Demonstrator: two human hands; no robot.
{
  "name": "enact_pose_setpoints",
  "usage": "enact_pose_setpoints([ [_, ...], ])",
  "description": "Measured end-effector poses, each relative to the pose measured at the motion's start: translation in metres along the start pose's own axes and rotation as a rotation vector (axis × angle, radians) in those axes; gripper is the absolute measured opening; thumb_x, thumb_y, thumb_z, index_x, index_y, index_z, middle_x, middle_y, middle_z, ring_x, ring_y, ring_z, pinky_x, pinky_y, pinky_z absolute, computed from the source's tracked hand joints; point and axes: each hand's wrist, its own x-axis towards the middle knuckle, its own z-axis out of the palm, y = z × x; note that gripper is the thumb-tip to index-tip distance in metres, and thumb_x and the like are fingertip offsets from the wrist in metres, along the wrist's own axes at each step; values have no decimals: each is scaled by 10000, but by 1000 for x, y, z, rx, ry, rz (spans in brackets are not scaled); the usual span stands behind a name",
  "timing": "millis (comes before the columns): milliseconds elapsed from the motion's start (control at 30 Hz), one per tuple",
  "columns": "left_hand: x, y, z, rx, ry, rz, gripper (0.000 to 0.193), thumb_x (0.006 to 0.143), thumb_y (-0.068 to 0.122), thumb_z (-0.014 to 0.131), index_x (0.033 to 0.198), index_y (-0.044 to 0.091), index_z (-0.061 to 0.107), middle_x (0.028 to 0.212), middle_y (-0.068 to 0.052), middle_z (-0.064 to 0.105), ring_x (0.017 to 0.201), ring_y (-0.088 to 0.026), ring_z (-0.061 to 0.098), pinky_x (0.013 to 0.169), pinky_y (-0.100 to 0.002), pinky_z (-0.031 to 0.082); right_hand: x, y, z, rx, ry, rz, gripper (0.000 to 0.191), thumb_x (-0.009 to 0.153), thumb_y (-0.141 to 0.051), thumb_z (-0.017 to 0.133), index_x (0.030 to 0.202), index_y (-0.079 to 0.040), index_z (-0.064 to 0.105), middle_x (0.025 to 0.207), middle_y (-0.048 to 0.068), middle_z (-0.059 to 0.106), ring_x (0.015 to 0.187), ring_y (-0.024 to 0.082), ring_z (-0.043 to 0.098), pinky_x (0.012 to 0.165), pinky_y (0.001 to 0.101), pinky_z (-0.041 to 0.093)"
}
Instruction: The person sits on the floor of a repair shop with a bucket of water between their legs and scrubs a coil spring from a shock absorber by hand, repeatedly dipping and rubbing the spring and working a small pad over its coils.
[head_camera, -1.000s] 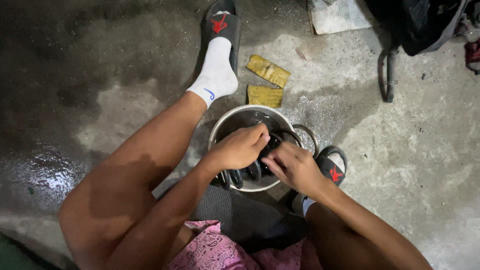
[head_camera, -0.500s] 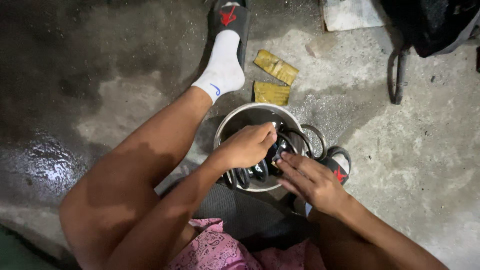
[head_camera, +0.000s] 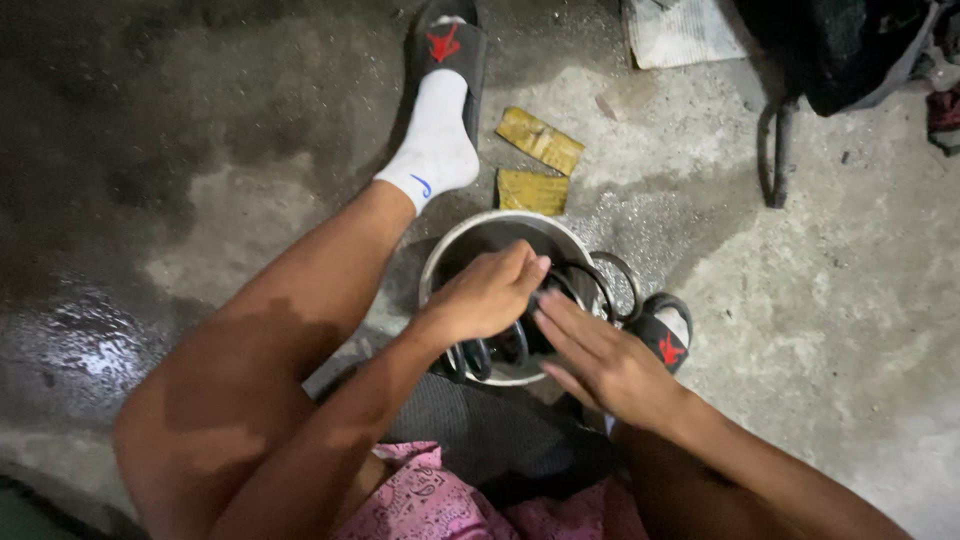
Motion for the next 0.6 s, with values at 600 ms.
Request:
enact_pose_setpoints([
  [600, 4, -4, 4, -66, 53, 33, 460, 1037, 475, 446, 1084, 25, 530, 950, -244, 705, 966, -473, 673, 806, -521, 516, 5, -9, -18, -104, -92, -77, 667, 860, -305, 724, 1390, 54, 537, 1502, 204, 506, 1421, 340, 451, 1180, 484, 308],
])
